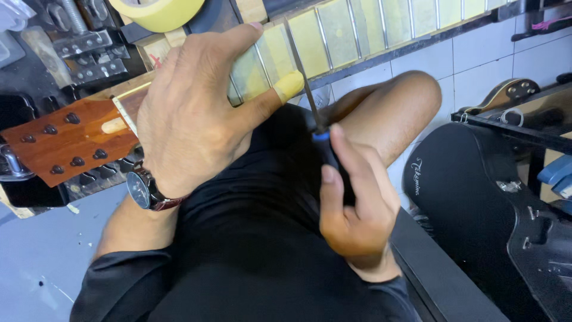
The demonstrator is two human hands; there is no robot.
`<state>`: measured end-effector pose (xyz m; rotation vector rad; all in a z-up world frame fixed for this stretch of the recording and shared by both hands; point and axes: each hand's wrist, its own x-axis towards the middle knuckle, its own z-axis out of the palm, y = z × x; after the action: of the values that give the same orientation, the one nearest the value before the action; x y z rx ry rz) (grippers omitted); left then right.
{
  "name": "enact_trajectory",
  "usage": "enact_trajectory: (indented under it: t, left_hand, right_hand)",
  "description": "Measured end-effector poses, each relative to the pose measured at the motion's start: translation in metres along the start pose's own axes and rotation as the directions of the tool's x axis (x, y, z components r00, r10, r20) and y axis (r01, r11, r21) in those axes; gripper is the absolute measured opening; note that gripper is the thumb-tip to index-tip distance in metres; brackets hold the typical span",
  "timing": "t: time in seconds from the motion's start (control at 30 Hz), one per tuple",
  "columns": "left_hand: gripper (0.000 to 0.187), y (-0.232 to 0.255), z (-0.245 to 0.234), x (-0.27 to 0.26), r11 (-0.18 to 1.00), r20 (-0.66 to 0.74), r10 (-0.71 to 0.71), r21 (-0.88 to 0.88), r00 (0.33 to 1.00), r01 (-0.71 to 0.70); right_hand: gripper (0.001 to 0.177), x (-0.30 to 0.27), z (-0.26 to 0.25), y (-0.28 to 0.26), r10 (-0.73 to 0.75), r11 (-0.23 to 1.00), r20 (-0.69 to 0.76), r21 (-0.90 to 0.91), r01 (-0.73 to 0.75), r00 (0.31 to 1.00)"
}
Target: The person uses a metal file to smooth the edges of the frets on a guitar neck. The fretboard is protected with masking tape, and the person systematically files each fret while holding the neck steady.
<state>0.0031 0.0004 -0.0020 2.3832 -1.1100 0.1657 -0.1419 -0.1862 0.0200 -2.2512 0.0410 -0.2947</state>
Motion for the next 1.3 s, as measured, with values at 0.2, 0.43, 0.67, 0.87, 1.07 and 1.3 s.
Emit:
enact_trajectory:
  t: [0.2, 0.43, 0.67, 0.87, 1.07, 1.3]
  left_hand:
    - [0.056, 0.004, -0.001, 0.001, 0.956, 0.146, -0.275, -0.062, 0.950, 0.286]
    - [0.050, 0.003, 0.001, 0.000, 0.994, 0.026, -0.100, -0.039, 0.995, 0.101]
    - [0.054, 0.004, 0.001, 0.001, 0.958, 0.125, -0.271, -0.056, 0.954, 0.280]
    - [0.050, 0.007, -0.001, 0.005, 0.958, 0.118, -0.262, -0.091, 0.958, 0.273]
    - [0.055, 0.008, -0.001, 0.005, 0.943, 0.124, -0.313, -0.079, 0.941, 0.324]
    - [0.055, 0.007, 0.000, 0.004, 0.954, 0.092, -0.276, -0.091, 0.957, 0.284]
  right_hand:
    - [0.032, -0.023, -0.006, 0.002, 0.105, 0.986, -0.021, -0.129, -0.107, 0.994]
    - [0.036, 0.018, 0.004, 0.002, -0.021, 0.998, 0.032, -0.058, 0.023, 0.999]
    - [0.032, -0.044, -0.010, 0.012, 0.068, 0.995, -0.021, -0.075, -0.070, 0.997]
    - [0.037, 0.028, 0.004, 0.002, -0.075, 0.983, 0.077, -0.164, 0.087, 0.994]
    - [0.037, -0.012, -0.007, 0.004, 0.295, 0.951, 0.036, 0.080, -0.297, 0.955]
    - [0.035, 0.004, -0.004, 0.002, 0.167, 0.984, 0.025, 0.062, -0.168, 0.986]
